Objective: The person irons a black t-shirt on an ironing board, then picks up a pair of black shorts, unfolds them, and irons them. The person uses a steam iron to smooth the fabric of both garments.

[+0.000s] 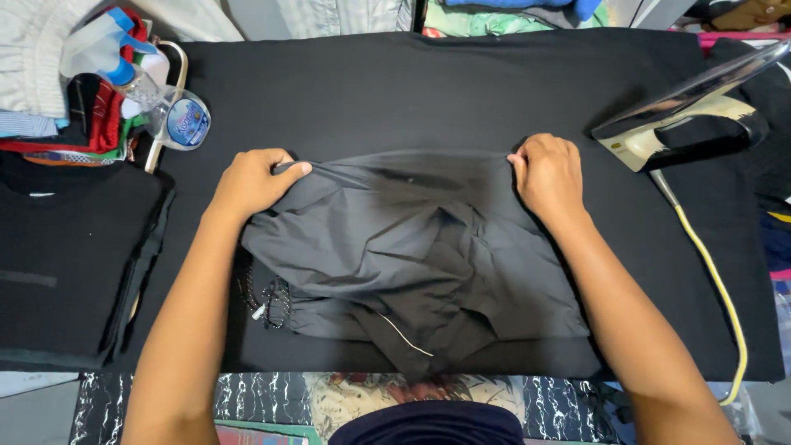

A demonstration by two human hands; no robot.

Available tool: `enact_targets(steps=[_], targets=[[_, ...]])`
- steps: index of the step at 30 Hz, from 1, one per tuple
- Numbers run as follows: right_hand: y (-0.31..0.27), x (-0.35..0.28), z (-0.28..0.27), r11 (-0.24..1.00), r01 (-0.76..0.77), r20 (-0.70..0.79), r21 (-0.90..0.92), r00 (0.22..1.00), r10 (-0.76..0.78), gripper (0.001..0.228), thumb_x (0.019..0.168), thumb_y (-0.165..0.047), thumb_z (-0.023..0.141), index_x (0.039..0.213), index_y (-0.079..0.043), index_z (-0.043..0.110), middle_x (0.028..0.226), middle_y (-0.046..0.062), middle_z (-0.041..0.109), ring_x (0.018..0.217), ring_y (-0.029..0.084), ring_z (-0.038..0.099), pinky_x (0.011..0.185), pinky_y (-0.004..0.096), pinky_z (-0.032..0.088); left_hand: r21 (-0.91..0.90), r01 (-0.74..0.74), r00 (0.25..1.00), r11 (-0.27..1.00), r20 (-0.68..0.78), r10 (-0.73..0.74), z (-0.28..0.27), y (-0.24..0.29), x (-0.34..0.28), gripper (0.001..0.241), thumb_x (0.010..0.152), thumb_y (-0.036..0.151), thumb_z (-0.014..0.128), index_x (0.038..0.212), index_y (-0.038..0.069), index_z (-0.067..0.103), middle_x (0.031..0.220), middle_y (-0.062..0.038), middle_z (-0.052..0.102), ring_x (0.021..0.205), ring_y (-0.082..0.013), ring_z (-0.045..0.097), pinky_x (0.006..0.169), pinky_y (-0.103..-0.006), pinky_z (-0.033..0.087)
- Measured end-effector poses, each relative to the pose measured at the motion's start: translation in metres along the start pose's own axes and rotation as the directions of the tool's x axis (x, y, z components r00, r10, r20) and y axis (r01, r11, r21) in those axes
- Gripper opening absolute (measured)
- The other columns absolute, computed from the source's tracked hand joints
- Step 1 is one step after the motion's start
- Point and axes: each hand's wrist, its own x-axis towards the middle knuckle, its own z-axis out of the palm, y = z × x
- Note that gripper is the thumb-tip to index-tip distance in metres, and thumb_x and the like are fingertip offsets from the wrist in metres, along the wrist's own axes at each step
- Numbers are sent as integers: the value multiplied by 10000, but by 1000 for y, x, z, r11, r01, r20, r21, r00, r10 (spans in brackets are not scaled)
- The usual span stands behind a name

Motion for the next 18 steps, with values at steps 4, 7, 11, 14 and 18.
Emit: enact_targets(steps=[4,7,11,14,18], targets=[[-31,9,-42,995,43,-135,89,990,-31,144,1038,-231,731,1031,-97,678,1203,92,694,1152,301,644,1062,457,403,171,38,996,985,77,-52,4,-5,10,367,932,510,669,1097,197,765,1052,-134,774,1099,-390,699,909,-521,534],[-34,3,-51,945,237,-143,227,968,-208,160,981,-246,725,1080,-121,715,1225,75,719,1178,290,666,1042,447,460,139,48,988,989,139,-67,-5,13,4,428,903,532,675,1170,204,740,1174,-136,753,1190,-392,664,975,-535,508],[-47,-10,-67,975,164,193,149,962,-192,415,960,-326,688,1327,-136,667,1435,116,640,1368,284,560,1155,526,361,134,-13,987,991,161,-9,-2,16,6,291,988,392,611,1151,208,767,1150,-112,768,1164,-382,679,960,-525,522],[-51,-5,-80,993,-68,526,96,851,7,654,995,-447,537,1587,-203,402,1674,100,358,1558,261,291,1225,651,172,128,-36,988,991,155,16,1,5,13,264,998,349,616,1158,195,759,1151,-114,765,1162,-374,683,956,-528,529],[-54,-1,-82,991,-118,611,-65,780,133,698,1014,-529,440,1644,-286,262,1727,47,218,1588,220,191,1246,645,94,110,-53,989,993,140,37,11,-9,20,288,982,328,651,1201,154,721,1205,-157,724,1207,-394,648,969,-565,517]])
